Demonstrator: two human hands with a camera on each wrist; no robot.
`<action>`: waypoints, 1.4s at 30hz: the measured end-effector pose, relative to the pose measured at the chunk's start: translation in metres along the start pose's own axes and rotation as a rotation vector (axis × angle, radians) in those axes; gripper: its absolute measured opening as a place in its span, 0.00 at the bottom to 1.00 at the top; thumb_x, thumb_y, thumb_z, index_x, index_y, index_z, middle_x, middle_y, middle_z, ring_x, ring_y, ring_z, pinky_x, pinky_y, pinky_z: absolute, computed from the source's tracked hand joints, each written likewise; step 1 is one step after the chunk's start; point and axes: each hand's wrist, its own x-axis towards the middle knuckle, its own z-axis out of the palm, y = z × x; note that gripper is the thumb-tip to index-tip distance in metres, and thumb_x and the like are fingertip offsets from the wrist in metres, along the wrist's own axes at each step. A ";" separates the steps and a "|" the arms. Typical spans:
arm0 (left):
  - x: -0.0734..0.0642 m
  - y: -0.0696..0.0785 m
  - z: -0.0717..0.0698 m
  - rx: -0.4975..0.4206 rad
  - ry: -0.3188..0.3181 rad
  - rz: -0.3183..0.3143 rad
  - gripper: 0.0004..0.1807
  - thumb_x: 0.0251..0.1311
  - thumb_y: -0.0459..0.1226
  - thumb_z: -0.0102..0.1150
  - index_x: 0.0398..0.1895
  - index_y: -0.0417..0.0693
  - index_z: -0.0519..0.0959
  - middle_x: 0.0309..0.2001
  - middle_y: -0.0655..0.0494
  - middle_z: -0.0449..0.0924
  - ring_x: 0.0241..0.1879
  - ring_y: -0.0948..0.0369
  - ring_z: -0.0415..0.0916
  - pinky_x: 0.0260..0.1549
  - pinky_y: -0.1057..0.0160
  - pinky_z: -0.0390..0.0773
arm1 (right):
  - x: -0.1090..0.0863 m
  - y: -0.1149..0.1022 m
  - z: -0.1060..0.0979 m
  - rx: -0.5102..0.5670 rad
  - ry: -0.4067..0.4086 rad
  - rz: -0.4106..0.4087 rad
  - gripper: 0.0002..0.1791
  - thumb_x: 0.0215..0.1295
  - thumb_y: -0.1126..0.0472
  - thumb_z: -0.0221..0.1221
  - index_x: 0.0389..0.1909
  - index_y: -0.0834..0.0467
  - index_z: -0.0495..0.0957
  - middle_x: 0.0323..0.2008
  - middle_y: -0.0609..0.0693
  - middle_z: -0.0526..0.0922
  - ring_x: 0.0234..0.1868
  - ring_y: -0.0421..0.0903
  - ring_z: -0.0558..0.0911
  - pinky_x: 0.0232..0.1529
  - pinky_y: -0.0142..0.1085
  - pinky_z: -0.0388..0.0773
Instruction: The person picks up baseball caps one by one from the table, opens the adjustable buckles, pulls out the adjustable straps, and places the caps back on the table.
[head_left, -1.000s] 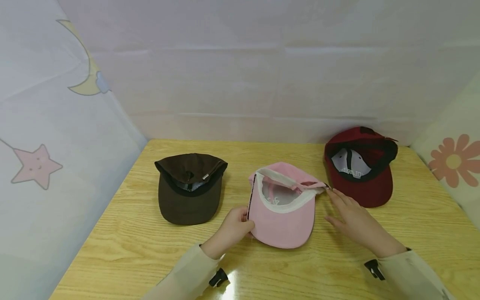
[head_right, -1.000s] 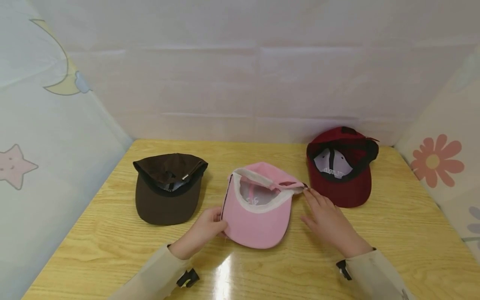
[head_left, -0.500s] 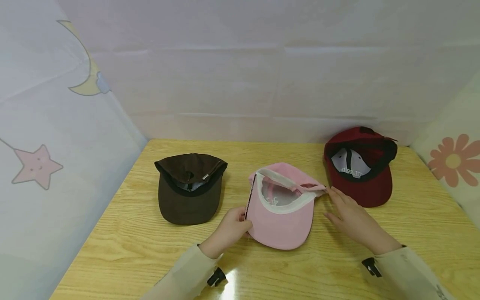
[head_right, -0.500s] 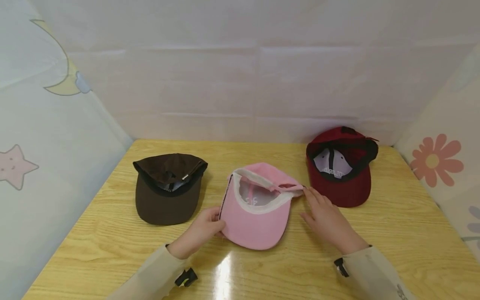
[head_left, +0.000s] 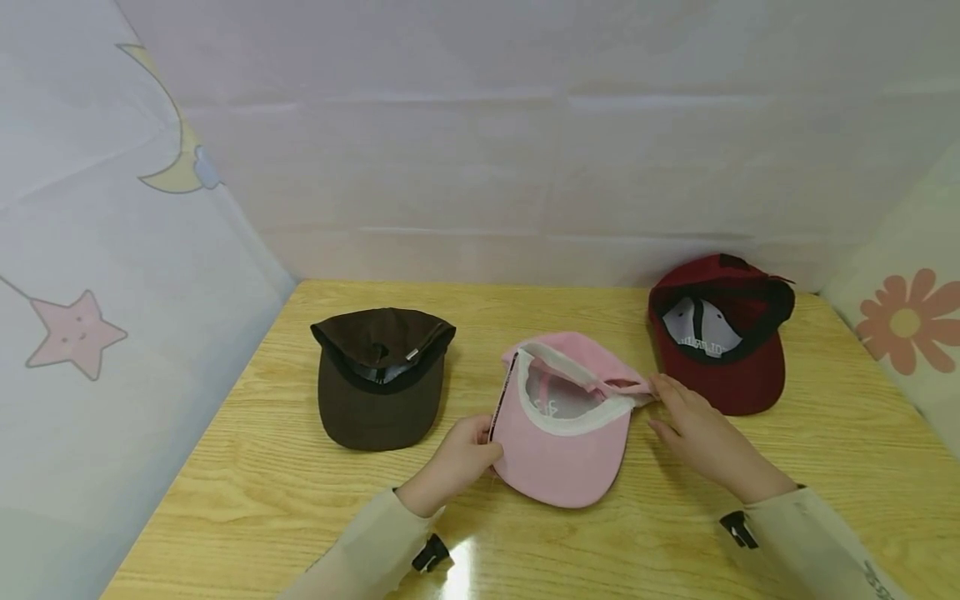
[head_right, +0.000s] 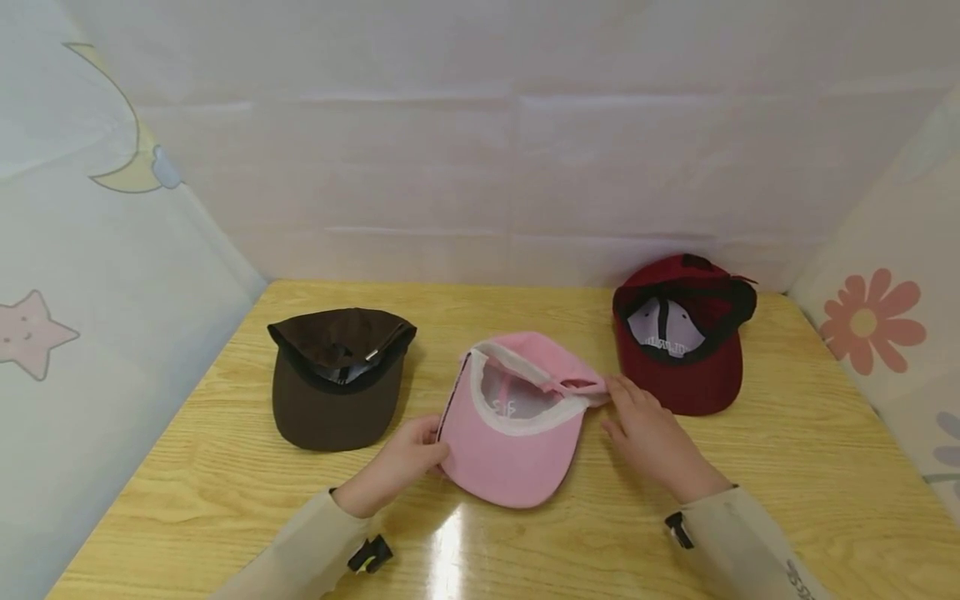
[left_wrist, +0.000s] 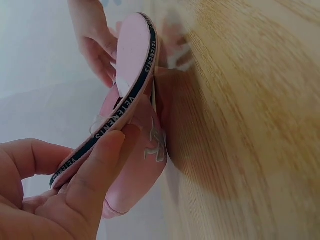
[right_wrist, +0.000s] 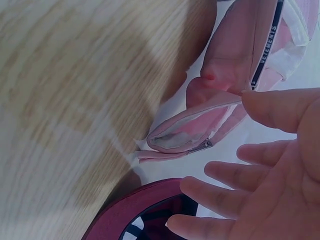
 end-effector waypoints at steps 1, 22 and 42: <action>0.000 0.000 0.000 0.007 -0.002 -0.002 0.14 0.51 0.21 0.45 0.41 0.24 0.76 0.22 0.56 0.74 0.23 0.63 0.73 0.25 0.61 0.80 | 0.000 0.000 0.000 0.000 0.000 0.000 0.32 0.63 0.67 0.62 0.62 0.78 0.61 0.61 0.78 0.64 0.60 0.74 0.66 0.57 0.64 0.64; 0.005 -0.002 -0.010 0.109 -0.044 0.025 0.11 0.52 0.21 0.43 0.34 0.27 0.76 0.17 0.57 0.67 0.19 0.63 0.64 0.21 0.63 0.72 | -0.002 0.005 0.007 -0.027 -0.018 -0.038 0.28 0.59 0.70 0.64 0.58 0.78 0.68 0.55 0.78 0.71 0.55 0.73 0.72 0.54 0.62 0.68; 0.006 -0.002 -0.016 0.110 -0.020 0.045 0.14 0.51 0.19 0.43 0.39 0.25 0.76 0.15 0.60 0.63 0.13 0.67 0.56 0.16 0.69 0.61 | 0.000 0.010 0.010 -0.025 -0.054 -0.028 0.22 0.60 0.72 0.63 0.53 0.76 0.73 0.49 0.71 0.77 0.51 0.67 0.77 0.50 0.58 0.73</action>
